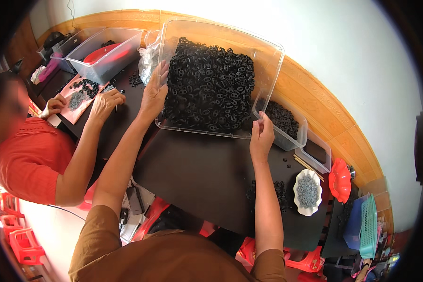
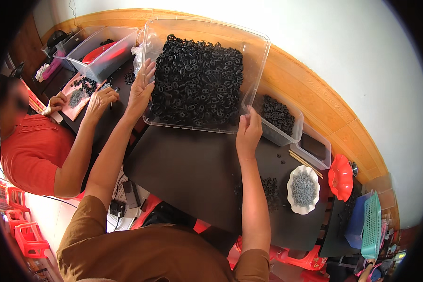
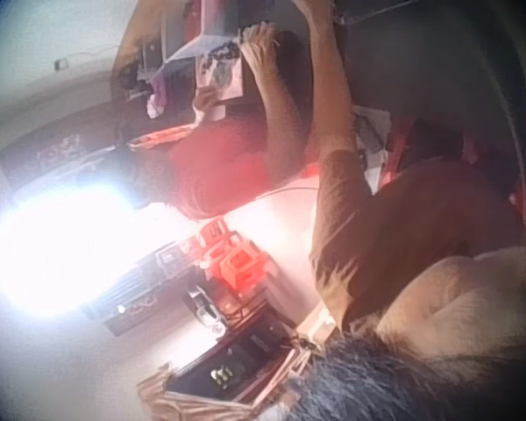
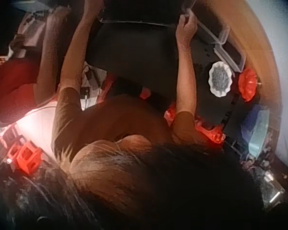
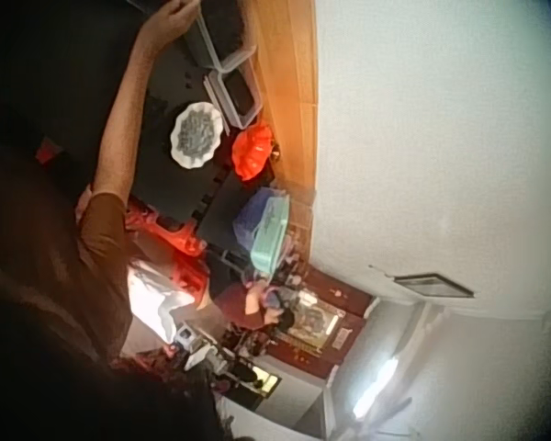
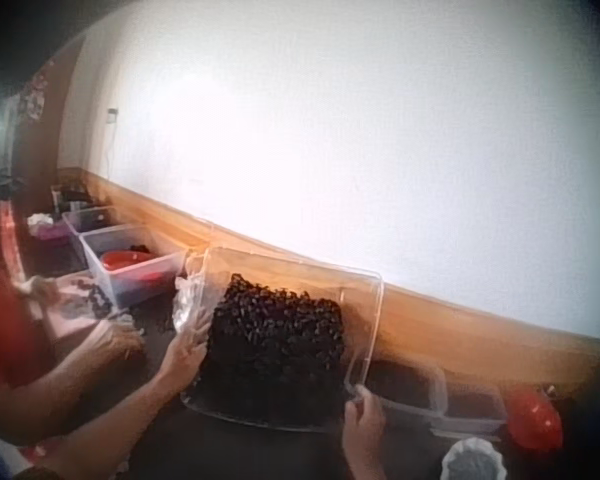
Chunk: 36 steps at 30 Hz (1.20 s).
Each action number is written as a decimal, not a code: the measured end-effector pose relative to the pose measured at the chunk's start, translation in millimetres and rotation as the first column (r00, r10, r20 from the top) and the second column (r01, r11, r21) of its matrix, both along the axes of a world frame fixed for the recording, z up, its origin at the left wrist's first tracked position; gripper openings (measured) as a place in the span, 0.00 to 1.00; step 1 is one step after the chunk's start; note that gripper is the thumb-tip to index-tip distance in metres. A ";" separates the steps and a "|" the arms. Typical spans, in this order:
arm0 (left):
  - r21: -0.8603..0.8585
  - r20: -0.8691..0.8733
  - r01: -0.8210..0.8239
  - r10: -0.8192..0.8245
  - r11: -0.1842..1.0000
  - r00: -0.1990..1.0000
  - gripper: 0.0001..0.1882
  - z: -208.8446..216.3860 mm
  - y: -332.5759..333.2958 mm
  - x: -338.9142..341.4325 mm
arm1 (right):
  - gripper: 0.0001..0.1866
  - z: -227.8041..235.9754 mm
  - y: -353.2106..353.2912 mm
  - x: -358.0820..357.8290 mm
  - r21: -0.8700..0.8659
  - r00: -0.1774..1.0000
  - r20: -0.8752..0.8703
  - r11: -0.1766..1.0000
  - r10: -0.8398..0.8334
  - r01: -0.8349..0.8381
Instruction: The person pours black plastic fasteners from a container onto a table and then repeatedly picks up individual fasteners and small metal pins to assemble them by hand. The person works continuously on this repetitive assembly task throughout the clip.
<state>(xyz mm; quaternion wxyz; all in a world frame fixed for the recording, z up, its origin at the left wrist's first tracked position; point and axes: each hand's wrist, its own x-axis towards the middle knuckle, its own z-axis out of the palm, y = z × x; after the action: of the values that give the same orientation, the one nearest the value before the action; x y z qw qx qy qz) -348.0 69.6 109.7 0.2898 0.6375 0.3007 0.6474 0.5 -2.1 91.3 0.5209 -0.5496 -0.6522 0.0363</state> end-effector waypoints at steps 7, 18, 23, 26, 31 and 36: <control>-0.032 0.030 0.024 -0.023 0.999 0.999 0.43 3.4 -3.3 3.8 | 0.20 0.8 -2.4 -7.4 0.032 0.994 -0.112 0.999 -0.008 0.012; -0.001 0.024 0.004 -0.004 1.000 1.000 0.42 -1.1 -16.5 8.3 | 0.18 -12.6 -3.6 -0.4 -0.023 0.982 -0.190 1.000 0.002 -0.006; -0.001 0.048 0.011 -0.011 1.000 0.999 0.41 -4.2 -19.9 13.5 | 0.18 -18.1 -1.4 1.4 -0.010 0.980 -0.196 1.000 -0.023 0.021; -0.022 0.071 0.008 -0.006 1.000 0.997 0.40 -3.0 -21.4 17.8 | 0.18 -17.8 0.1 2.9 -0.021 0.980 -0.197 0.999 -0.031 0.028; 0.018 0.064 -0.016 0.015 1.000 0.998 0.40 -8.2 -17.4 18.1 | 0.18 -20.7 3.2 3.1 -0.018 0.976 -0.213 0.999 -0.030 0.027; -0.044 0.064 -0.038 0.041 0.998 0.997 0.41 -7.4 -19.8 18.7 | 0.17 -22.9 2.2 3.5 -0.036 0.979 -0.200 0.999 -0.045 0.038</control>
<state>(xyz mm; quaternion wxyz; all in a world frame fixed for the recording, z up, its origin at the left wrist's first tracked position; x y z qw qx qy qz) -329.3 49.9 102.3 0.3000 0.6039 0.3173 0.6668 4.0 0.2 68.4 0.5757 -0.5650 -0.5839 0.0913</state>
